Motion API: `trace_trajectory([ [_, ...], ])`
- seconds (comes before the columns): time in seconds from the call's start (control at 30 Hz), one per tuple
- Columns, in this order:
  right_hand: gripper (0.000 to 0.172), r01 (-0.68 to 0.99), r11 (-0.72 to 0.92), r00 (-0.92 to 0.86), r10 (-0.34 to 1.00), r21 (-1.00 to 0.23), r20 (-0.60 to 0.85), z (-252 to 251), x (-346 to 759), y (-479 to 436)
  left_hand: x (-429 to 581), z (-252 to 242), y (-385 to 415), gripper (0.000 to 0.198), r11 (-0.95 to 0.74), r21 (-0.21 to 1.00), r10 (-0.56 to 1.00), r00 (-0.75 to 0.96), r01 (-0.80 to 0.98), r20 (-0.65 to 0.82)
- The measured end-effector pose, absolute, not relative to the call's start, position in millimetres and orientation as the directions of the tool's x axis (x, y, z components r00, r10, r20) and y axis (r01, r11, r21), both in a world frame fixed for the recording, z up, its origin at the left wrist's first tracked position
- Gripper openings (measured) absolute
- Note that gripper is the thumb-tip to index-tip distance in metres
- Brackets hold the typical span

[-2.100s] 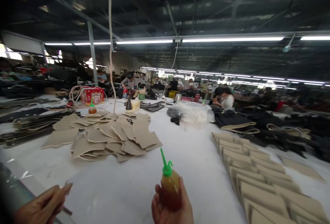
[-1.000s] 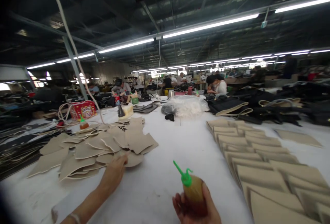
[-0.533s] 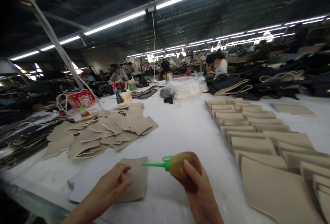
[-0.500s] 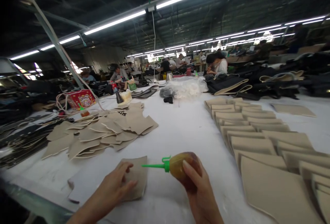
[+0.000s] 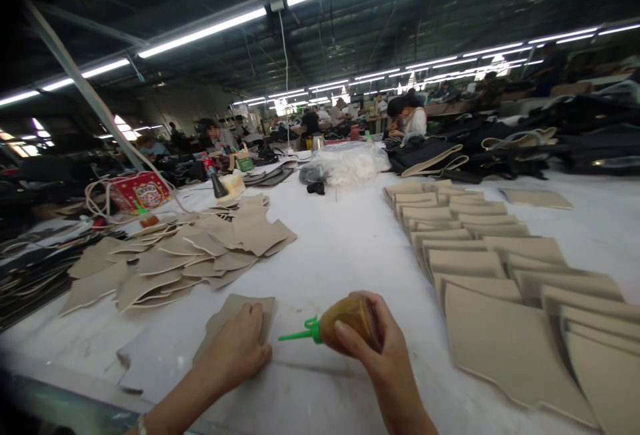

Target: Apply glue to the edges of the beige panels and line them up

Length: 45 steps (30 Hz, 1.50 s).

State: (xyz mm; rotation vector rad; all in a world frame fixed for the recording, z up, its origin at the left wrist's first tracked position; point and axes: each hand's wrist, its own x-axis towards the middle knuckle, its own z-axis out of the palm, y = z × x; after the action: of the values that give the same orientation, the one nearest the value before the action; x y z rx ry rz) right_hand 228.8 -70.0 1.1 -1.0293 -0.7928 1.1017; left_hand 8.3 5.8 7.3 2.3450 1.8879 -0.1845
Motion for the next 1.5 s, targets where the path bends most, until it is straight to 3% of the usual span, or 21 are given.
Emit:
trace_trajectory([
  [0.37, 0.039, -0.317, 0.122, 0.289, 0.957, -0.941, 0.027, 12.9, 225.8, -67.3, 9.3, 3.6, 7.1, 0.026, -0.237, -0.037, 0.961, 0.229, 0.971, -0.154],
  [0.53, 0.04, -0.185, 0.164, 0.315, 0.944, -0.969, 0.1, 6.5, 226.6, -65.5, 11.8, 4.0, 8.8, 0.027, -0.262, -0.088, 0.955, 0.245, 0.961, -0.165],
  [0.73, 0.046, 0.085, 0.227, 0.339, 0.909, -0.97, 0.242, 13.0, 219.8, -58.2, -3.9, 8.4, 17.3, 0.035, -0.338, 0.07, 0.926, 0.345, 0.939, -0.155],
  [0.97, 0.048, 0.405, 0.317, 0.109, 0.914, -0.858, 0.39, 12.7, 206.9, -41.3, -12.1, 4.8, 12.1, 0.057, -0.372, 0.339, 0.902, 0.423, 0.864, -0.09],
  [1.13, 0.048, 0.493, 0.379, 0.006, 0.899, -0.783, 0.438, 8.8, 198.6, -31.2, -13.5, -0.9, 8.2, 0.066, -0.332, 0.358, 0.915, 0.39, 0.873, -0.102],
  [1.5, 0.05, 0.579, 0.444, -0.079, 0.866, -0.684, 0.495, 5.7, 196.1, -24.2, -13.1, 5.1, 7.4, 0.051, -0.345, 0.442, 0.896, 0.43, 0.828, -0.106],
])
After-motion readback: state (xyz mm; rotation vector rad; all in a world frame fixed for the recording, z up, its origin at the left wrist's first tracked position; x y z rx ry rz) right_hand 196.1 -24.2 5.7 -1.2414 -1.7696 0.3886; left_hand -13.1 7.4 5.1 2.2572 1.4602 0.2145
